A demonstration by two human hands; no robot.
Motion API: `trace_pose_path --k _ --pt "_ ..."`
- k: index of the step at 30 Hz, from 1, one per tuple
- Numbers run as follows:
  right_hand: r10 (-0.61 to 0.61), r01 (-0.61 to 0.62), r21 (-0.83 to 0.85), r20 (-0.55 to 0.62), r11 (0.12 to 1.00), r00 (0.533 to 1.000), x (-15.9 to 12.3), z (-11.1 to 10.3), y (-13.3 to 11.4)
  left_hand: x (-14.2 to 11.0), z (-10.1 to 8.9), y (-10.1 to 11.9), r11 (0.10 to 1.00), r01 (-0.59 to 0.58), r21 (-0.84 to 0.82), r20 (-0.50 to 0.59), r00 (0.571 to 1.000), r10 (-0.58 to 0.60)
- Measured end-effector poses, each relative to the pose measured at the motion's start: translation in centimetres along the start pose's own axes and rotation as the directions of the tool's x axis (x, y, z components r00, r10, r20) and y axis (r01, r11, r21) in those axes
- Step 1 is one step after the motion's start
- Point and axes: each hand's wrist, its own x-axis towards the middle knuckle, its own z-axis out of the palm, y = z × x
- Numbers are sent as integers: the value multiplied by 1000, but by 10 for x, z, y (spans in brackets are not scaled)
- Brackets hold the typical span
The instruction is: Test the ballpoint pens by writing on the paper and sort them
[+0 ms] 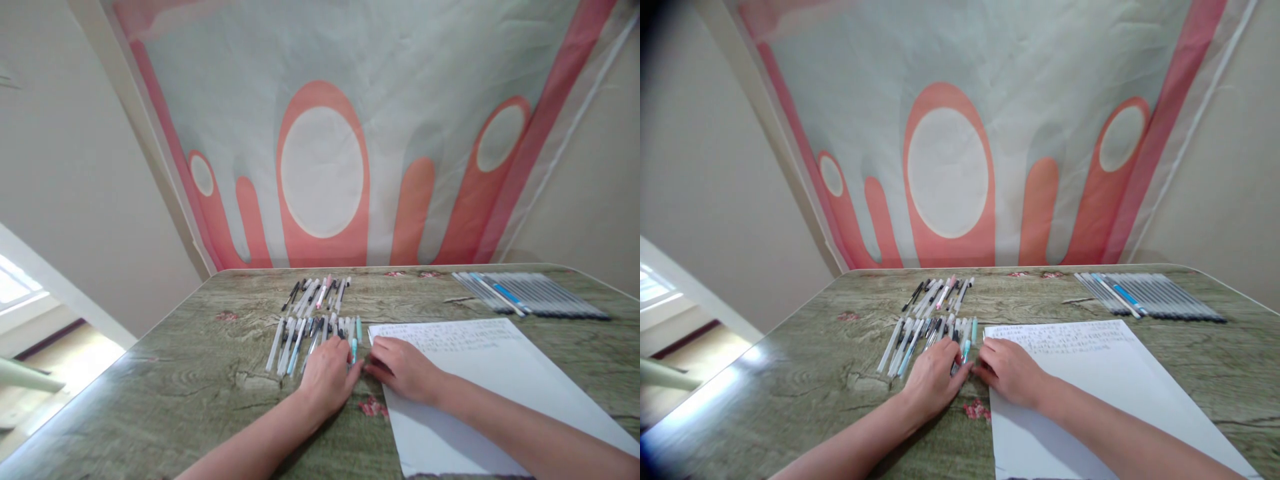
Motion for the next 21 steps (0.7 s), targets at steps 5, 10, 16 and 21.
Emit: trace_pose_path --k 5,10,16,21 --pt "191 -191 63 2 980 982 -1 0 1 -3 -4 5 998 38 44 56 998 -41" --pt "378 -378 33 15 925 926 -1 -1 5 -5 -6 9 997 47 60 111 992 -54" --pt "449 -450 21 34 893 893 -2 -7 14 -6 -6 11 998 55 38 114 992 -59" --pt "440 -443 41 58 896 896 -7 -3 23 -3 -6 12 988 14 -152 76 997 -2"
